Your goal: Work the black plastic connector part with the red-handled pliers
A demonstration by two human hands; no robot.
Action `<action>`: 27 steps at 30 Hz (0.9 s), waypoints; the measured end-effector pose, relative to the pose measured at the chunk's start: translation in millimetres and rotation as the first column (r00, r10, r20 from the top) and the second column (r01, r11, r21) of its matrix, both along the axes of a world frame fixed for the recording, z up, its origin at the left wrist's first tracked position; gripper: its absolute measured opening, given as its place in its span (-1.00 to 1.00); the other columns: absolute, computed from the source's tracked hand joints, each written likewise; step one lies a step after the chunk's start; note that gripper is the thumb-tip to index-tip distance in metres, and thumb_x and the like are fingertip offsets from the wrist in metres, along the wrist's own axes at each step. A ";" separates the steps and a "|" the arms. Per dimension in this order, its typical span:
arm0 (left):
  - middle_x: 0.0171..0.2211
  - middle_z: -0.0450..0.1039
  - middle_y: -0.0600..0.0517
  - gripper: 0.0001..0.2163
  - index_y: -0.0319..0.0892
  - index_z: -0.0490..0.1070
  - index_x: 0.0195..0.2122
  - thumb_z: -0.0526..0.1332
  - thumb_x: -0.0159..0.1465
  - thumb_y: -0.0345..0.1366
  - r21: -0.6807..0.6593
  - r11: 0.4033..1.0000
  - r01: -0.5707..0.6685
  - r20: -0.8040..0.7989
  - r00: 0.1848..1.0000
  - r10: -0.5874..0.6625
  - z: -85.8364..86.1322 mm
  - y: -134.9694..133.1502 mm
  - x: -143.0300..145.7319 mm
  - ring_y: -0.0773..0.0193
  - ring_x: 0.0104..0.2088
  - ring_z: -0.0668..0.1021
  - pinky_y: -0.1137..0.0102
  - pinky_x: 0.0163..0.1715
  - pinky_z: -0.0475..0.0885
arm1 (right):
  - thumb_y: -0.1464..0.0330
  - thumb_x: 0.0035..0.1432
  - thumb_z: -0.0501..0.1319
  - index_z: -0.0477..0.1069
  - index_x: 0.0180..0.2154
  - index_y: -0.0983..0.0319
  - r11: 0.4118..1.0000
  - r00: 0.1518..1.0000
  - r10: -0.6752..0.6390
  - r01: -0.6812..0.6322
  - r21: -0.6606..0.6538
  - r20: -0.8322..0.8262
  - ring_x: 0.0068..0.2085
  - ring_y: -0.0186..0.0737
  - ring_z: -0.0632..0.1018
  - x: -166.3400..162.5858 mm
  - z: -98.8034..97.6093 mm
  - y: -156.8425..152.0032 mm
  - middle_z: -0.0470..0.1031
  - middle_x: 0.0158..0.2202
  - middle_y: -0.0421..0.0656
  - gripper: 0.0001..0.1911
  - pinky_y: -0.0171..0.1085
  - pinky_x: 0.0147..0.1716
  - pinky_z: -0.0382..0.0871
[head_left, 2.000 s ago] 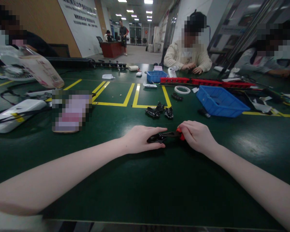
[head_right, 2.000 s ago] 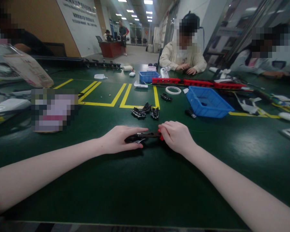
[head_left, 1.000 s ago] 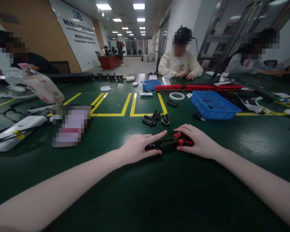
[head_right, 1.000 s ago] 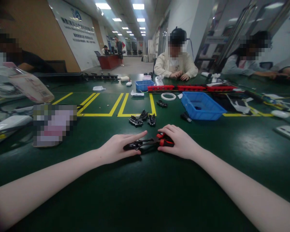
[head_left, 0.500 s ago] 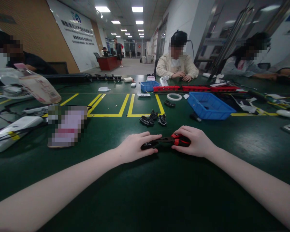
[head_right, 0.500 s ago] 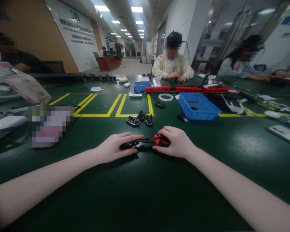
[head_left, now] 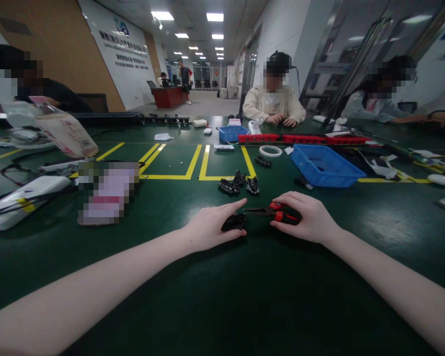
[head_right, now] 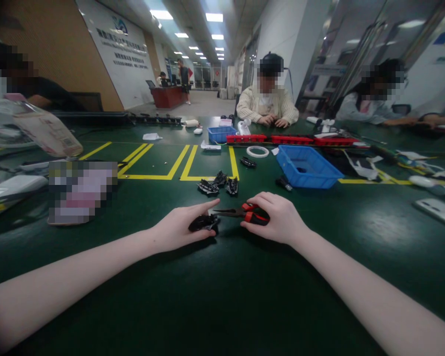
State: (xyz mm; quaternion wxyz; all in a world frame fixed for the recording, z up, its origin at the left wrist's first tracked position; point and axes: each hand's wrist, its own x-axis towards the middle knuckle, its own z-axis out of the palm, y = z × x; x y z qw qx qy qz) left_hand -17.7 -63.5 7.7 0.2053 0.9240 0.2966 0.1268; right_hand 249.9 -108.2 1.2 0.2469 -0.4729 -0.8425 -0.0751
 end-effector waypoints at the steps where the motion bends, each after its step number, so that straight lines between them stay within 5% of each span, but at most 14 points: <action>1: 0.06 0.39 -0.06 -0.37 -0.10 -0.02 0.29 0.17 0.26 -0.07 0.000 1.000 0.004 0.005 1.000 -0.004 -0.2 0.2 -0.1 0.16 -0.09 0.52 0.29 -0.14 0.43 | 0.12 0.04 0.25 0.38 -0.16 0.24 1.000 1.000 0.003 -0.003 0.002 0.012 -0.24 -0.13 0.52 -0.3 0.4 -0.5 0.50 -0.22 -0.04 -0.60 -0.16 -0.28 0.41; 27: 0.04 0.39 -0.04 -0.45 -0.12 0.13 0.23 0.16 0.27 -0.06 0.035 0.998 0.050 -0.002 0.999 -0.050 -1.7 1.5 0.0 0.16 -0.08 0.51 0.31 -0.15 0.43 | 0.11 0.03 0.25 0.37 -0.20 0.21 0.999 1.000 0.007 -0.006 -0.044 0.031 -0.29 -0.16 0.50 -2.7 -0.5 0.2 0.48 -0.26 -0.07 -0.63 -0.18 -0.32 0.38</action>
